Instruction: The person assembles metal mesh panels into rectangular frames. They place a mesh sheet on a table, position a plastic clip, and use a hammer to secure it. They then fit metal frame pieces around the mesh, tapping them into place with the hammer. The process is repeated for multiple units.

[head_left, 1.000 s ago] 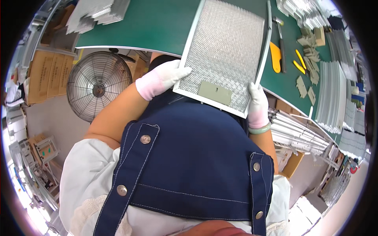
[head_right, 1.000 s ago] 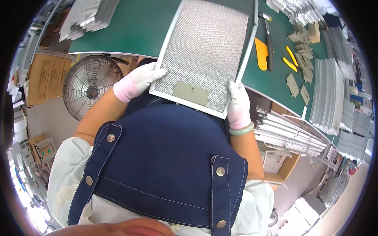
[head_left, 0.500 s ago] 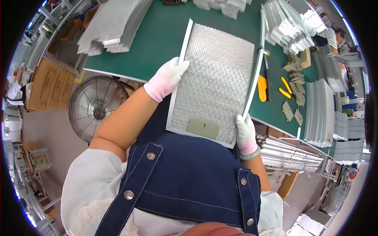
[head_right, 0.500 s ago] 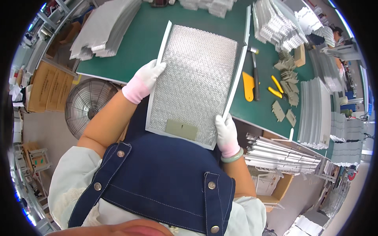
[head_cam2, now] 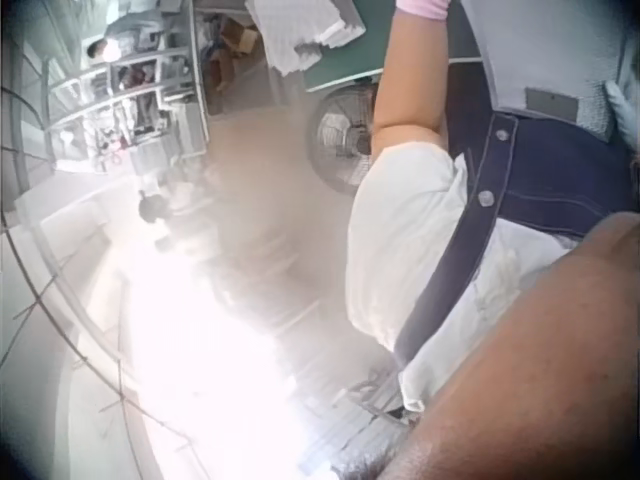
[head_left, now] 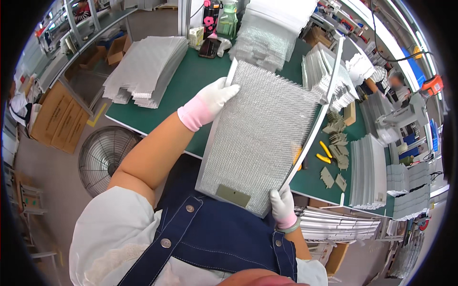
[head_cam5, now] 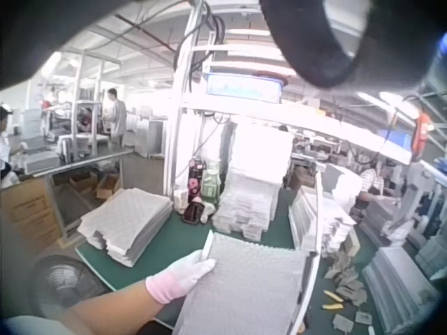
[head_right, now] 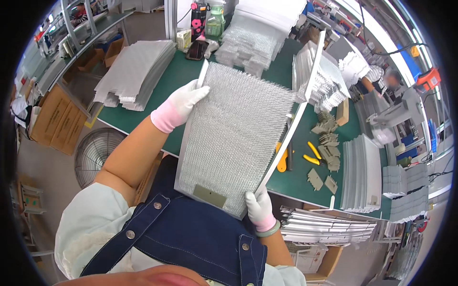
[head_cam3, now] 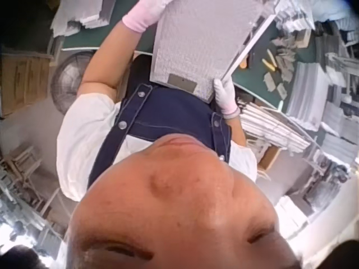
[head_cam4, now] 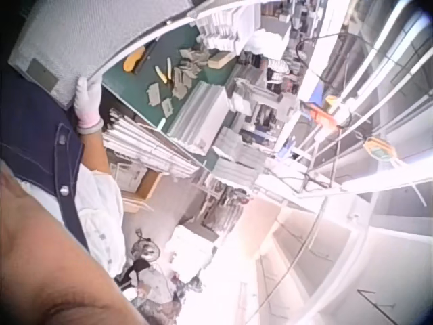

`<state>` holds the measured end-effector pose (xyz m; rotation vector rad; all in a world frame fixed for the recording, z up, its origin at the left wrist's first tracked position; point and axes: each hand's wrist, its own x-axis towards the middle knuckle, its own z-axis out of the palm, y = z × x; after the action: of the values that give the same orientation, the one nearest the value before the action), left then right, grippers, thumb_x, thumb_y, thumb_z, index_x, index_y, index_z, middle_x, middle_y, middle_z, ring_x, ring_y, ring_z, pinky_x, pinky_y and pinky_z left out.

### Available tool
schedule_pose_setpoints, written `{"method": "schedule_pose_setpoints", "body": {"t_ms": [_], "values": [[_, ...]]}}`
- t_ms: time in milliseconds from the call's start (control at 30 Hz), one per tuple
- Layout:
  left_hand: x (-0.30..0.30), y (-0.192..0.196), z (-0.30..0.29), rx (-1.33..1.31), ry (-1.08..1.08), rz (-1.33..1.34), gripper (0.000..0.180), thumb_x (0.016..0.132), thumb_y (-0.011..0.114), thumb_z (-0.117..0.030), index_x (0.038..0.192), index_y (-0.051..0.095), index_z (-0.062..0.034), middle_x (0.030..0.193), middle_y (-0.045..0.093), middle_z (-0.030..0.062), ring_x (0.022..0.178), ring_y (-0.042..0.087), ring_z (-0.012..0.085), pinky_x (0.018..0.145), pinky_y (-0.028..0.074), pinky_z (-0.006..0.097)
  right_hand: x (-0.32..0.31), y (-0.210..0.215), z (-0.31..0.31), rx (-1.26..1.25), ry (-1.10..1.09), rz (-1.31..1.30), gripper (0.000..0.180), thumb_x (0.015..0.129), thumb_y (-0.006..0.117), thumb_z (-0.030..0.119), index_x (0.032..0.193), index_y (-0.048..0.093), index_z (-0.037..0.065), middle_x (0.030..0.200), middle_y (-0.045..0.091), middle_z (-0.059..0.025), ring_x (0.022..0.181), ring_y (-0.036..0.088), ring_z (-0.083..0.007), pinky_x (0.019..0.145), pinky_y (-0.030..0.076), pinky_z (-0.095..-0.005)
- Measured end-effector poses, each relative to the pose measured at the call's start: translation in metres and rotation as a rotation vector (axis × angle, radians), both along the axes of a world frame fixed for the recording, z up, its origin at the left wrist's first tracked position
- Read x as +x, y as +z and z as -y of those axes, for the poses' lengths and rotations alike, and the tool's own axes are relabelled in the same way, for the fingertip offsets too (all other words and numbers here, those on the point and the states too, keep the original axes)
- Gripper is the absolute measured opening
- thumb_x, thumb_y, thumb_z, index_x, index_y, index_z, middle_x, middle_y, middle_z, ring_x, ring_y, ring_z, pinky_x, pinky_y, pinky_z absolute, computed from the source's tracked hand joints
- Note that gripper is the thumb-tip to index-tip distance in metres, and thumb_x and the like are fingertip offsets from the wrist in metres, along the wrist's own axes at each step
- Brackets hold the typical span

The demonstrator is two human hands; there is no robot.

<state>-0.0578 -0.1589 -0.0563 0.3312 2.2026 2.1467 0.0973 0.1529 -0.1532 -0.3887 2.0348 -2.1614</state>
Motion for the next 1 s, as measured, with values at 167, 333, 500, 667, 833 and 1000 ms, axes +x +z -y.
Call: {"method": "schedule_pose_setpoints", "body": {"t_ms": [167,333,500,667,833,1000], "values": [[-0.020,0.015,-0.003,0.383,-0.095,0.002,0.046,0.101,0.056,-0.026,0.135,0.047,0.0041,0.126,0.057,0.0061,0.113,0.053,0.0116,0.100,0.041,0.027,0.001,0.003,-0.002,0.013,0.010,0.035,0.053,0.097,0.059,0.021,0.139,0.040,-0.005,0.131,0.056,-0.0108,0.120,0.052,-0.0187,0.106,0.039,-0.0344],[-0.018,0.015,-0.017,0.610,-0.106,-0.063,0.041,0.098,0.057,-0.010,0.133,0.048,0.0093,0.125,0.062,0.0158,0.114,0.059,0.0246,0.105,0.042,0.036,-0.033,0.031,-0.044,0.142,-0.033,0.052,0.057,0.092,0.066,0.028,0.135,0.047,-0.004,0.120,0.060,-0.0040,0.106,0.055,-0.0128,0.095,0.045,-0.0303],[0.065,-0.059,-0.033,0.114,0.129,-0.291,0.041,0.095,0.053,-0.008,0.132,0.046,0.0091,0.125,0.058,0.0239,0.113,0.059,0.0357,0.104,0.043,0.041,-0.092,0.114,-0.142,0.353,0.234,0.139,0.047,0.090,0.070,0.031,0.123,0.059,0.000,0.101,0.062,0.0004,0.089,0.054,-0.0075,0.080,0.047,-0.0252],[0.136,-0.059,-0.043,0.017,-0.136,0.161,0.040,0.101,0.048,-0.020,0.134,0.043,0.0035,0.127,0.054,0.0204,0.115,0.058,0.0305,0.102,0.042,0.039,-0.090,0.159,-0.120,0.768,0.439,0.280,0.040,0.087,0.065,0.016,0.120,0.059,-0.006,0.099,0.063,-0.0017,0.091,0.056,-0.0106,0.085,0.047,-0.0279],[0.113,0.043,-0.034,-0.756,-0.681,-0.202,0.024,0.086,0.067,-0.012,0.107,0.068,-0.0015,0.100,0.068,0.0151,0.098,0.066,0.0300,0.086,0.051,0.039,-0.085,0.157,-0.109,0.767,0.510,0.231,0.031,0.087,0.065,0.016,0.111,0.063,-0.004,0.087,0.062,-0.0017,0.083,0.055,-0.0107,0.077,0.046,-0.0295],[0.050,0.097,-0.171,-1.221,-0.845,-0.505,0.044,0.083,0.072,-0.031,0.111,0.058,0.0007,0.099,0.062,0.0192,0.097,0.061,0.0359,0.086,0.049,0.043,-0.087,0.186,-0.077,1.094,0.559,0.074,0.032,0.092,0.065,0.025,0.111,0.064,-0.001,0.083,0.065,-0.0038,0.078,0.060,-0.0146,0.074,0.047,-0.0326]]}}
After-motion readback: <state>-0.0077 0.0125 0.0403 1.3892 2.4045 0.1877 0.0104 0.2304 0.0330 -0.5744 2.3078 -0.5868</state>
